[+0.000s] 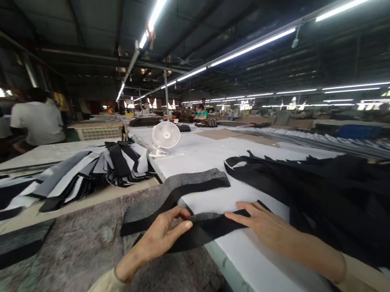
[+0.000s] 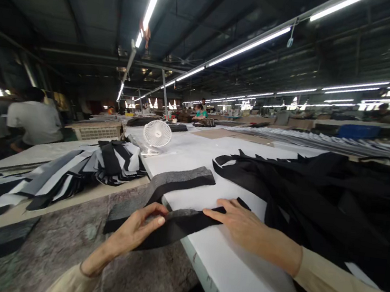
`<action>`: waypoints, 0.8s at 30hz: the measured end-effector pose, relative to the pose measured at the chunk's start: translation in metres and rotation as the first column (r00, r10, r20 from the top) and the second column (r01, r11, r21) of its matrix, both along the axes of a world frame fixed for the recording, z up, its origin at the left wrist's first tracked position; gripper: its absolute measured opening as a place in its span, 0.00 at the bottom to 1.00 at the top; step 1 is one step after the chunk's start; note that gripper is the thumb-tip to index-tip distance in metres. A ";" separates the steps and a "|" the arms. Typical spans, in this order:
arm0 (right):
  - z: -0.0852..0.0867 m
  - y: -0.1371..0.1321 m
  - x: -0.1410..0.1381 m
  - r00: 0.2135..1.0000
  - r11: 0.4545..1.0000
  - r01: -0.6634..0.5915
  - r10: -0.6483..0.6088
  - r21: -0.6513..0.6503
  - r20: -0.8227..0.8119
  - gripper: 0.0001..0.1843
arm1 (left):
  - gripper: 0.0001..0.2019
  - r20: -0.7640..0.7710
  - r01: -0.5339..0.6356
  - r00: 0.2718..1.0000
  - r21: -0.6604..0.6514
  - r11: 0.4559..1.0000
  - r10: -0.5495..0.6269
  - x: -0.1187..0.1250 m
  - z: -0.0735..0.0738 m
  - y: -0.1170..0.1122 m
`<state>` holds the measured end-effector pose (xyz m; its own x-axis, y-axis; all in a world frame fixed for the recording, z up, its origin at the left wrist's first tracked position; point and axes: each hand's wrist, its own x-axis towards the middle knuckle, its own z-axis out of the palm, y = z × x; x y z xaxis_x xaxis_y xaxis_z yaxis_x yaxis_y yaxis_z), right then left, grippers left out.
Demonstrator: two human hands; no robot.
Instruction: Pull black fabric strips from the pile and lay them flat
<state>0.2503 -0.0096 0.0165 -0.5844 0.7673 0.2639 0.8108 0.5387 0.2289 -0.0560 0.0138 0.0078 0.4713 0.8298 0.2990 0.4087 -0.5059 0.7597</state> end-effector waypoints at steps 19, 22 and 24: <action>0.053 0.009 0.031 1.000 0.998 0.000 -0.002 -0.056 -0.026 0.26 | 0.15 -0.259 -0.163 0.933 0.315 0.935 0.250 0.089 0.018 -0.004; 0.042 0.010 0.034 0.999 0.996 -0.014 0.010 -0.087 -0.050 0.21 | 0.09 -0.335 -0.097 0.922 0.286 0.953 0.195 0.105 0.021 0.002; 0.037 0.012 0.038 0.996 0.991 -0.013 0.001 -0.135 -0.094 0.19 | 0.03 -0.344 -0.088 0.923 0.246 0.965 0.172 0.107 0.021 0.006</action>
<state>0.2888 0.0027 0.0533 -0.5676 0.7957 0.2115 0.8212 0.5654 0.0768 0.0512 0.0194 0.0285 0.4737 0.8232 0.3130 0.7066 -0.5674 0.4228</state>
